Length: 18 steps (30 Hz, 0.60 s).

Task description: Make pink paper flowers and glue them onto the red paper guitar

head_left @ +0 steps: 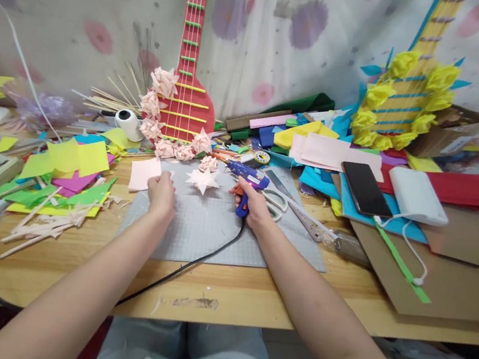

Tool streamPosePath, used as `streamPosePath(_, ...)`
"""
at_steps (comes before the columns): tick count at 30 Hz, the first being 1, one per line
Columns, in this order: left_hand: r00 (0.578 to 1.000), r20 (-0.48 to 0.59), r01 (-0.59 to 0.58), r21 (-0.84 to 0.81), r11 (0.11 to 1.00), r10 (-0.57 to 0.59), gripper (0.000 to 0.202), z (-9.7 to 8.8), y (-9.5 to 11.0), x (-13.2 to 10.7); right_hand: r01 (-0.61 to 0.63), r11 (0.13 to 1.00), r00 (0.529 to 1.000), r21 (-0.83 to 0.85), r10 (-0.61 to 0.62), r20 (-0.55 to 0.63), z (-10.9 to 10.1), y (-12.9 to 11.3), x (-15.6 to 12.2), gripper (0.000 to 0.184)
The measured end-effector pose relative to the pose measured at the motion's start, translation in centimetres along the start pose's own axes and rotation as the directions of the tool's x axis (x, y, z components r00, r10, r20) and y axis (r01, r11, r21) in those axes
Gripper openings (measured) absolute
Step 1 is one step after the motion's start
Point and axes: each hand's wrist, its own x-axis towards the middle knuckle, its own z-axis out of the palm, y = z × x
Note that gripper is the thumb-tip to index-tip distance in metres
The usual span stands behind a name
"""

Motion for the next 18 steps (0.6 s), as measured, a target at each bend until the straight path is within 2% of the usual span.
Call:
streamPosePath(1,0.99,-0.011,-0.137,0.025,0.99,0.137,0.011,-0.3,0.0,0.4,0.001,1.0,1.0,-0.003,-0.001,0.001,0.0,0.0,0.0,0.042)
streamPosePath(2,0.957,0.024,-0.291,0.057,0.955,0.29,0.015,-0.6,0.1,0.7,0.004,1.0,1.0,-0.005,-0.004,0.002,0.0,0.0,0.0,0.042)
streamPosePath(3,0.892,0.107,-0.448,0.095,0.889,0.439,0.023,-0.8,0.2,0.9,0.009,1.0,1.0,-0.006,-0.009,0.003,0.0,0.0,-0.1,0.042)
streamPosePath(4,0.797,0.224,-0.595,0.133,0.793,0.561,0.031,-1.0,0.3,1.0,0.013,1.0,1.0,-0.007,-0.013,0.004,0.0,0.0,-0.1,0.041)
streamPosePath(5,0.684,0.355,-0.717,0.165,0.677,0.637,0.04,-1.1,0.4,1.0,0.016,1.0,1.0,-0.007,-0.016,0.005,0.0,0.0,-0.1,0.041)
streamPosePath(6,0.574,0.476,-0.808,0.193,0.557,0.667,0.047,-1.2,0.5,0.9,0.017,1.0,1.0,-0.007,-0.017,0.005,0.0,0.0,-0.1,0.041)
streamPosePath(7,0.481,0.575,-0.869,0.217,0.444,0.662,0.052,-1.2,0.6,0.8,0.017,1.0,1.0,-0.007,-0.017,0.004,-0.1,0.1,-0.1,0.04)
streamPosePath(8,0.415,0.646,-0.907,0.235,0.35,0.641,0.056,-1.2,0.6,0.6,0.017,1.0,1.0,-0.008,-0.017,0.003,-0.1,0.1,-0.1,0.04)
streamPosePath(9,0.371,0.695,-0.928,0.25,0.277,0.616,0.059,-1.2,0.5,0.5,0.016,1.0,1.0,-0.012,-0.016,0.004,-0.2,0.2,0.0,0.039)
streamPosePath(11,0.323,0.756,-0.946,0.271,0.177,0.569,0.063,-1.1,0.2,0.3,0.016,1.0,1.0,-0.018,-0.016,0.006,-0.2,0.2,0.0,0.039)
streamPosePath(13,0.299,0.791,-0.953,0.281,0.118,0.533,0.066,-1.1,-0.2,0.3,0.016,1.0,1.0,-0.02,-0.016,0.006,-0.3,0.3,0.1,0.039)
streamPosePath(18,0.27,0.819,-0.958,0.279,0.06,0.506,0.068,-1.2,-0.8,0.3,0.021,1.0,1.0,-0.016,-0.021,-0.001,-0.1,0.2,0.0,0.04)
